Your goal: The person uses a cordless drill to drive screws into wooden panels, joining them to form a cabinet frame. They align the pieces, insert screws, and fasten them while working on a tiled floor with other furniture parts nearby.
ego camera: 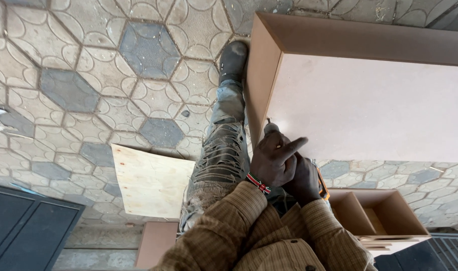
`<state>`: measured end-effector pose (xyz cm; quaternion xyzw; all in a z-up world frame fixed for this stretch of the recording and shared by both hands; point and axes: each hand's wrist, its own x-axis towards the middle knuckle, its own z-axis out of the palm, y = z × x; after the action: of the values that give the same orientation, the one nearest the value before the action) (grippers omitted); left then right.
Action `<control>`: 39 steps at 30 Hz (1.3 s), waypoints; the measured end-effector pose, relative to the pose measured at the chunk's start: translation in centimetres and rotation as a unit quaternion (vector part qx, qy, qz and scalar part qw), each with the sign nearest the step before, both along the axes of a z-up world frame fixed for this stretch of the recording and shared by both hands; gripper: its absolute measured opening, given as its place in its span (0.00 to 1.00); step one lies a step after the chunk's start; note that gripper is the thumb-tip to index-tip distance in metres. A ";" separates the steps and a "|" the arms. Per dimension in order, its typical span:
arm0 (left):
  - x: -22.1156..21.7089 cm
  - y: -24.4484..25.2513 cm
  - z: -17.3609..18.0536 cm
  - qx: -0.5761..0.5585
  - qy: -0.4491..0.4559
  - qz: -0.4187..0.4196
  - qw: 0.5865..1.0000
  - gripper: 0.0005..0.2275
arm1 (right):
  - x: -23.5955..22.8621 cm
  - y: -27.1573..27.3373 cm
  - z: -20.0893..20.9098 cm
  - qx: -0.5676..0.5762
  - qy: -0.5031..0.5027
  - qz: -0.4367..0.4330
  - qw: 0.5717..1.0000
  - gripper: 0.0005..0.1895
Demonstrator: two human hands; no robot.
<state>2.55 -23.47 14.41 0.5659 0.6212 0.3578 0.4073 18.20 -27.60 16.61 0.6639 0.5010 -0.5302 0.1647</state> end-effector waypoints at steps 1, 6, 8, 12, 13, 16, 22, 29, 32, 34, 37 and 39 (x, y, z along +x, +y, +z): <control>-0.5 1.4 1.2 0.005 0.005 0.004 1.000 0.23 | 0.2 -0.4 -0.4 0.005 0.005 0.004 1.000 0.15; -1.8 6.9 4.2 -0.143 -0.171 0.092 0.970 0.27 | 2.0 -2.8 0.1 0.013 -0.002 -0.132 0.991 0.17; -2.9 8.9 2.4 -0.238 -0.262 0.170 0.920 0.30 | 0.8 -0.3 2.6 0.025 0.004 -0.159 0.987 0.15; -3.2 9.3 -0.5 -0.361 -0.349 0.225 0.835 0.30 | 4.4 -2.8 1.9 0.297 0.031 0.229 0.927 0.13; -3.2 9.4 -2.5 -0.356 -0.351 0.223 0.837 0.30 | 4.5 -2.0 2.7 0.302 0.029 0.229 0.925 0.13; -1.9 9.2 -8.6 -0.371 -0.343 0.198 0.840 0.25 | 4.1 1.7 5.5 0.421 0.037 0.297 0.857 0.18; -0.2 8.3 -9.2 -0.276 -0.626 0.155 0.713 0.28 | 0.6 6.4 8.1 0.261 0.055 -0.067 0.961 0.13; -1.3 9.0 -7.4 -0.329 -0.844 0.166 0.390 0.22 | -0.7 7.0 8.7 0.170 0.123 -0.250 0.945 0.15; -1.6 9.2 -7.5 -0.338 -0.847 0.161 0.378 0.19 | -1.1 8.1 8.9 0.170 0.148 -0.266 0.937 0.11; -1.5 9.3 -7.5 -0.343 -0.847 0.154 0.376 0.18 | -0.5 8.0 9.1 0.166 0.150 -0.273 0.936 0.12; -2.0 9.5 -7.6 -0.355 -0.851 0.118 0.368 0.21 | 0.3 7.2 8.6 0.144 0.171 -0.274 0.935 0.17; -1.9 9.3 -7.4 -0.361 -0.841 0.098 0.391 0.19 | 0.3 7.8 9.0 0.141 0.164 -0.261 0.941 0.17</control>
<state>0.70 -14.14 7.03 -0.2874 0.0857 0.4316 0.8507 18.51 -19.82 25.65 0.6918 0.3999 -0.5798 -0.1590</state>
